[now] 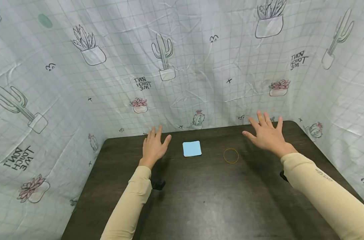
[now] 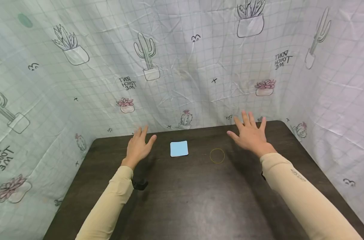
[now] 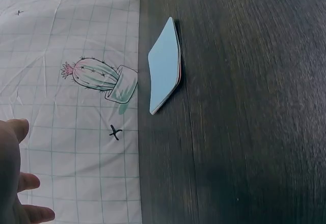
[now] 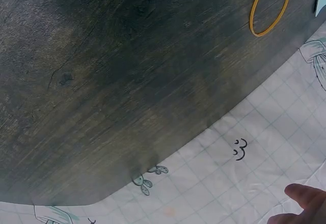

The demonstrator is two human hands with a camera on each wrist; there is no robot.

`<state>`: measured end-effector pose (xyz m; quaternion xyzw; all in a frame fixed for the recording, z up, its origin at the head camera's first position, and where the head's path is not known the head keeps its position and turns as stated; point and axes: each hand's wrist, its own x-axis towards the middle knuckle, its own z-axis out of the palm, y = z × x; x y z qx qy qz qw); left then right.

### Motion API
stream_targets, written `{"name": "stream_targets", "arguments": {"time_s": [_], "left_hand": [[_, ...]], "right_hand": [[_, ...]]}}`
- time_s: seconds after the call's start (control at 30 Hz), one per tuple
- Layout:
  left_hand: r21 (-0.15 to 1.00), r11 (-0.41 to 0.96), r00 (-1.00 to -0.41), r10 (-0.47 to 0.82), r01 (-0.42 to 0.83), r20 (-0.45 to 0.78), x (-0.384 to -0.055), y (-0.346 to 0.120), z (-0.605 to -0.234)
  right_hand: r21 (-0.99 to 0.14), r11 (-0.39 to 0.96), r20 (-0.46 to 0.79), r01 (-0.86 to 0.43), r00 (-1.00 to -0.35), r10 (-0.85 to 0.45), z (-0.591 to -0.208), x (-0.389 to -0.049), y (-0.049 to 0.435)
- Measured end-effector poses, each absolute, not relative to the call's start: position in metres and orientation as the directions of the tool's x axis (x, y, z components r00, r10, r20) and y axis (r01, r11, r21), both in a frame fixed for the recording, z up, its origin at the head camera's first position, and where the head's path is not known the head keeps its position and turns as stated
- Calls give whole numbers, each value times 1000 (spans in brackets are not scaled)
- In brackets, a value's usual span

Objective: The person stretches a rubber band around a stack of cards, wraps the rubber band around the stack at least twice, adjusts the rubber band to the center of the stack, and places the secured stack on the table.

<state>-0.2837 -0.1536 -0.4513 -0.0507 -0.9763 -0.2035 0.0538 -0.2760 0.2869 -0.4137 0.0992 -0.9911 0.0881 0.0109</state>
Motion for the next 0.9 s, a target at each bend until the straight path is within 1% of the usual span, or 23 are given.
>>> {"name": "stream_targets", "arguments": {"time_s": [0.3, 0.67, 0.9], "left_hand": [[426, 896, -990, 77, 122, 122, -286, -146, -453], [457, 882, -992, 73, 112, 103, -288, -134, -455], [449, 885, -990, 79, 122, 114, -289, -128, -455]], "right_hand": [[-187, 963, 28, -195, -981, -193, -421, -275, 288], [-188, 962, 21, -200, -980, -199, -425, -278, 277], [-205, 957, 32, -203, -979, -200, -426, -279, 273]]}}
